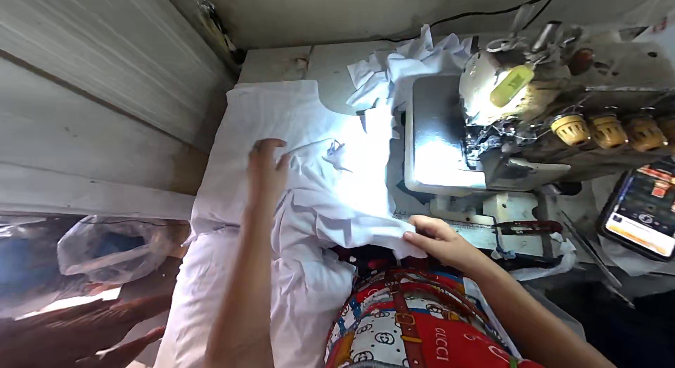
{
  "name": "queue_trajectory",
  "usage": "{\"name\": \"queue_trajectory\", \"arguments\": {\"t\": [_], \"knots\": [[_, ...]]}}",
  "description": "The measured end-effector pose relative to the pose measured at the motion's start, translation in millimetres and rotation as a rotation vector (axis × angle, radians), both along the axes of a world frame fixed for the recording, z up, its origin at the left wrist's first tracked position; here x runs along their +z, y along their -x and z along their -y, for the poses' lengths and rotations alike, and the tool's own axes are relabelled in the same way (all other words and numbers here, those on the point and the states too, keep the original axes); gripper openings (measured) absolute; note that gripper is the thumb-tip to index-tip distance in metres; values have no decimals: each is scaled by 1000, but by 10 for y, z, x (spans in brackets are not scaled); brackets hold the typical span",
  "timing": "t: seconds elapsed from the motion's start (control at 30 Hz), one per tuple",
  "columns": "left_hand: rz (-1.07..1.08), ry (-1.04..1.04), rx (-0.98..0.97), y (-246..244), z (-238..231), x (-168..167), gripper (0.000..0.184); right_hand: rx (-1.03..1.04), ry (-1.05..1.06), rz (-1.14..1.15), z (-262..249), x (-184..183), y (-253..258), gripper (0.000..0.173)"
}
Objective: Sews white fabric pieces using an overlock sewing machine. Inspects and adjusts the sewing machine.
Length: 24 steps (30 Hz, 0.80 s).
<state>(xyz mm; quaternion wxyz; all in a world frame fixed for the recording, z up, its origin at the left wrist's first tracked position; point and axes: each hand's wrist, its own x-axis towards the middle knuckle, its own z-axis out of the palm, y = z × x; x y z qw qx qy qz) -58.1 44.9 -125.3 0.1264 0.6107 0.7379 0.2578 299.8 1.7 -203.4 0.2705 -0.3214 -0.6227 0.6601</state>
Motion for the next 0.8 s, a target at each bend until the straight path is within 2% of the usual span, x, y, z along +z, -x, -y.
{"name": "queue_trajectory", "arguments": {"t": [0.1, 0.2, 0.3, 0.43, 0.53, 0.6, 0.73, 0.8], "knots": [[9, -184, -284, -296, 120, -285, 16, 6, -109, 66, 25, 39, -98, 25], [51, -139, -496, -521, -23, -456, 26, 24, -303, 109, 58, 90, -189, 34], [86, -53, -476, -527, -276, -714, 35, 18, -379, 125, 97, 196, -355, 38], [190, -134, -440, -479, -468, -847, 15, -61, -359, 9, 120, 285, -614, 27], [173, -123, -423, -541, -482, -640, 21, -129, -270, -149, 109, 339, -669, 12], [182, -116, -407, -685, -445, -406, 23, -171, -215, -280, 82, 389, -577, 13], [378, -12, -513, -1211, -188, 141, 19, -169, -200, -440, 10, 505, -280, 15], [538, 84, -595, -1439, -33, 275, 11, -154, -220, -456, -37, 572, -160, 12]]}}
